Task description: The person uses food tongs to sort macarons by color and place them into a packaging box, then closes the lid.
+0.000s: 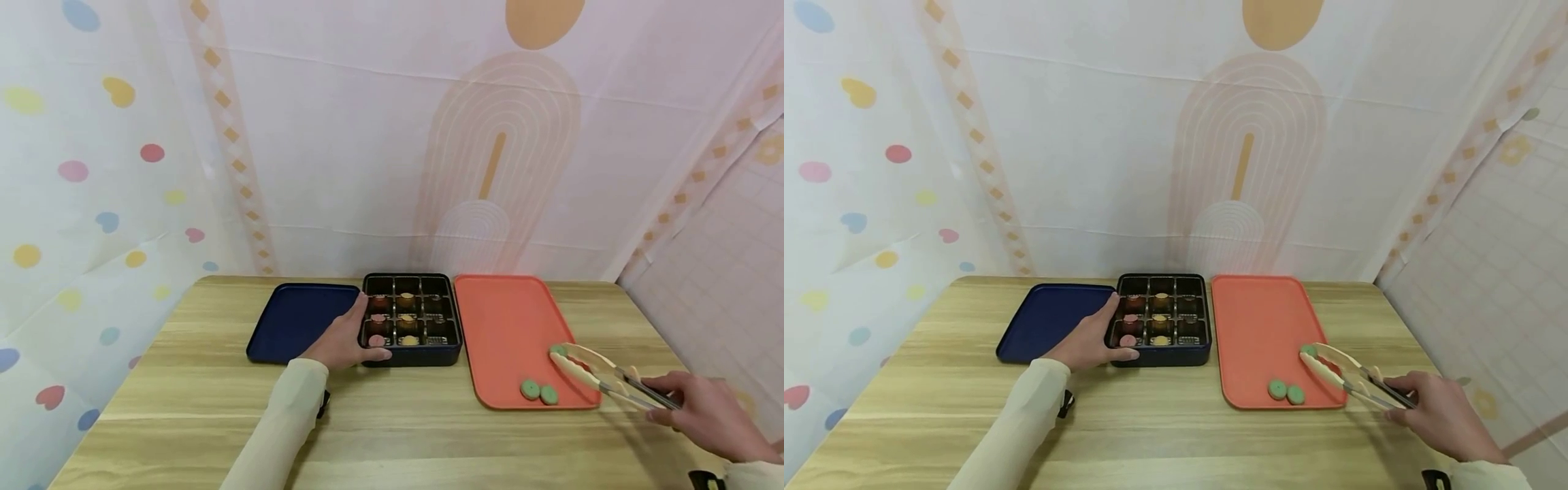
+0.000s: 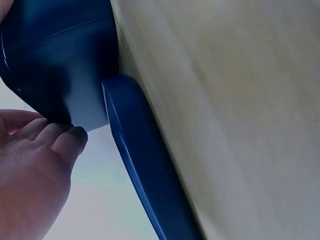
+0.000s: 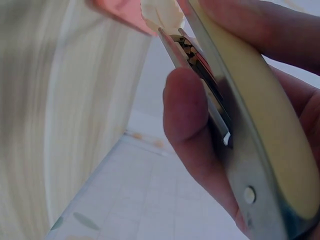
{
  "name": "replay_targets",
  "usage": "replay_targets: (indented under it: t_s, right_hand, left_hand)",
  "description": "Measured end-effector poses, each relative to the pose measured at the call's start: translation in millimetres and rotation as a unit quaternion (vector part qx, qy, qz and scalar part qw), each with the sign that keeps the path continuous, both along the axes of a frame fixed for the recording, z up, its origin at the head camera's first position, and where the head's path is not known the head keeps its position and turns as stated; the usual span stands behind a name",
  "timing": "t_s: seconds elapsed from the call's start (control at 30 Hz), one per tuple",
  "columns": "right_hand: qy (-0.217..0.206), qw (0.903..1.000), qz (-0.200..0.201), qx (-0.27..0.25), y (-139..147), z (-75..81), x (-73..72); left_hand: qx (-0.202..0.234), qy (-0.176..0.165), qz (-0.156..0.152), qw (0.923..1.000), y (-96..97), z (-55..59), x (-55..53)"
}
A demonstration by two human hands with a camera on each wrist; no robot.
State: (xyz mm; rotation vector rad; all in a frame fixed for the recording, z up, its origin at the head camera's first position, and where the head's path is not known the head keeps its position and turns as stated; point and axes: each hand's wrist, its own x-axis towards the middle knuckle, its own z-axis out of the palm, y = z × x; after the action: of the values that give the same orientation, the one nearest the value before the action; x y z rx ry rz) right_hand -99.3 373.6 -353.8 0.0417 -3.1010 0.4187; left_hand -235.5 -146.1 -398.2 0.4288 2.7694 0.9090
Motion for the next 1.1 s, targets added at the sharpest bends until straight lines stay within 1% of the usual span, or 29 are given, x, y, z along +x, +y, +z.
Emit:
replay_targets:
  t_s: [0.23, 0.47, 0.63, 0.83, 0.93, 1.1]
  right_hand:
    - [0.010, 0.9993, 0.026, -0.024, -15.1, 10.6, -9.0]
    - [0.036, 0.9959, 0.069, -0.046, -41.8, 18.2, -20.1]
    - [0.038, 0.9926, 0.092, -0.070, -65.7, 27.3, -31.5]
    - [0.030, 0.9876, 0.122, -0.094, -96.6, 39.3, -45.7]
    - [0.034, 0.9846, 0.140, -0.099, -109.3, 44.2, -52.3]
    - [0.032, 0.9814, 0.157, -0.106, -125.0, 49.9, -60.9]
  left_hand:
    - [0.004, 0.000, -0.001, 1.0000, -0.4, -0.6, -0.2]
    - [0.008, 0.002, -0.002, 1.0000, 0.2, -2.0, -1.1]
    - [0.010, 0.000, 0.002, 1.0000, 0.8, -3.0, -1.4]
    - [0.013, 0.000, 0.005, 0.9999, 0.7, -4.9, -1.9]
    - [0.016, 0.002, 0.005, 0.9999, 0.5, -5.4, -1.8]
    - [0.022, 0.004, 0.003, 0.9997, 0.4, -4.6, -2.4]
